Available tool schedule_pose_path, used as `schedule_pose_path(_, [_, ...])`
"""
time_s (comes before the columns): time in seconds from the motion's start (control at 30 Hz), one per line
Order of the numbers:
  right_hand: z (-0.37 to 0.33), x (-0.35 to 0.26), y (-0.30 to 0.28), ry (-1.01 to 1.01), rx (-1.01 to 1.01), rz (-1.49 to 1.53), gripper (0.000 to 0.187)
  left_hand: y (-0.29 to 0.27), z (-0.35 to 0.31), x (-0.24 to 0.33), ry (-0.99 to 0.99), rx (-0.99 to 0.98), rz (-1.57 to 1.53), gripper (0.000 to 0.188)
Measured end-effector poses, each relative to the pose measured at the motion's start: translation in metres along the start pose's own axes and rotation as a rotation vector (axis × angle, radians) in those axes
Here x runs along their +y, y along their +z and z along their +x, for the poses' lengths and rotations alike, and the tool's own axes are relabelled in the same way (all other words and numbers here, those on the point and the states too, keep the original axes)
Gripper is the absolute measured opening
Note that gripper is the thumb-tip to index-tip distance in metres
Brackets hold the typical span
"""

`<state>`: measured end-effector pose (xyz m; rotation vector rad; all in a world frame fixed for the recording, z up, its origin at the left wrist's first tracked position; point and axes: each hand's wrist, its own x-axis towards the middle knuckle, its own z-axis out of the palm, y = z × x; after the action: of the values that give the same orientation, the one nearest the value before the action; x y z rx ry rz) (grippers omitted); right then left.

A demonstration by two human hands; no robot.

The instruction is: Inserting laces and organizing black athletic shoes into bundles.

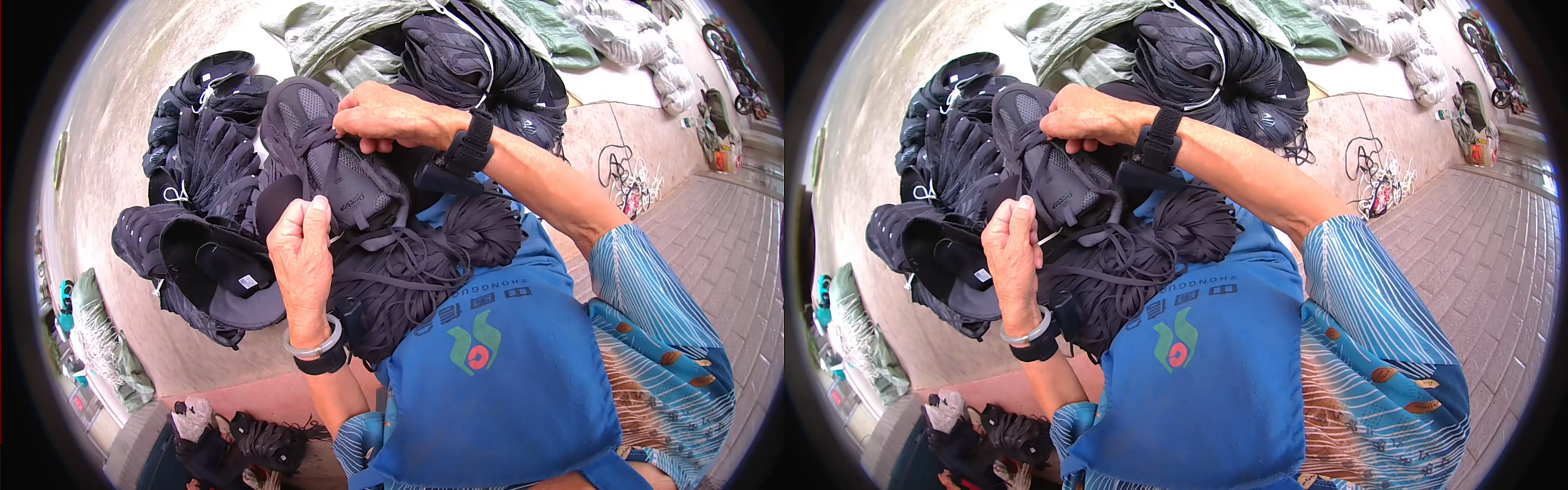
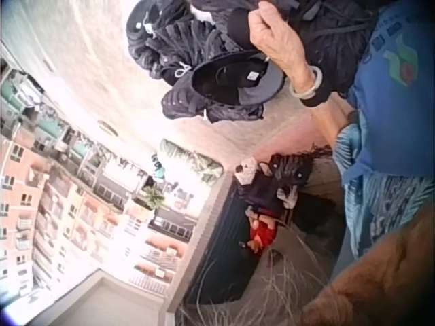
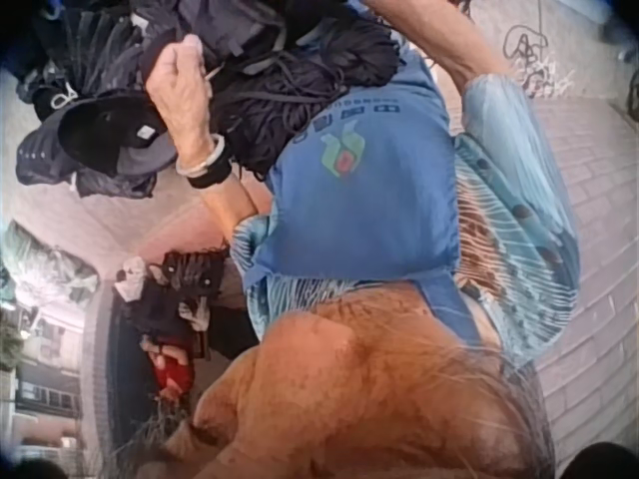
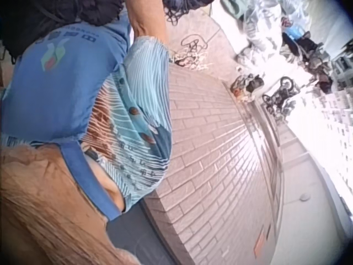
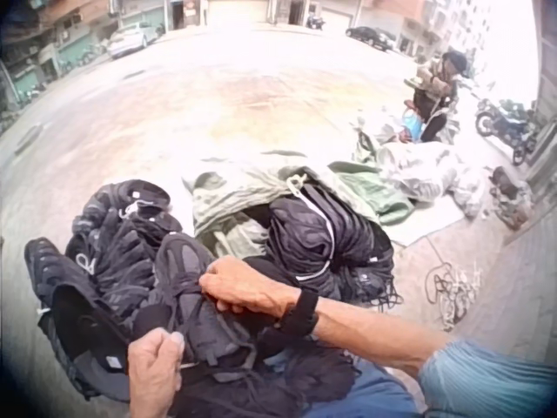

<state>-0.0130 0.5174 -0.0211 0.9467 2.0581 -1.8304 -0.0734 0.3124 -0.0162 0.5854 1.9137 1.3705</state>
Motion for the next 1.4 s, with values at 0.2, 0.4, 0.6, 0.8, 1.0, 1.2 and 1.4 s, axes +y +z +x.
schedule_pose_path(0.2, [0.006,0.008,0.002,-0.087,0.061,-0.073,0.02,-0.006,-0.017,0.008,-0.033,-0.056,0.046,0.035])
schedule_pose_path(0.4, [0.022,0.041,0.02,-0.633,0.397,-0.322,0.019,0.015,-0.018,0.012,0.064,-0.125,0.206,0.032])
schedule_pose_path(0.6, [0.005,0.04,0.023,-0.815,0.516,-0.445,0.017,0.01,-0.021,0.009,-0.021,-0.104,0.216,0.033])
schedule_pose_path(0.8, [-0.005,0.04,0.028,-0.87,0.459,-0.564,0.014,0.024,-0.026,0.013,0.077,-0.135,0.214,0.03])
schedule_pose_path(1.0, [-0.05,0.023,0.015,-0.124,-0.238,0.149,0.054,0.033,-0.021,0.024,0.215,-0.159,0.288,0.023])
schedule_pose_path(1.2, [-0.027,0.039,0.035,-0.254,-0.107,0.338,0.023,0.04,-0.018,0.029,0.278,-0.249,0.42,0.019])
schedule_pose_path(1.4, [-0.03,0.04,0.026,-0.176,-0.242,0.452,0.018,0.021,0.003,0.03,0.227,-0.042,0.208,0.019])
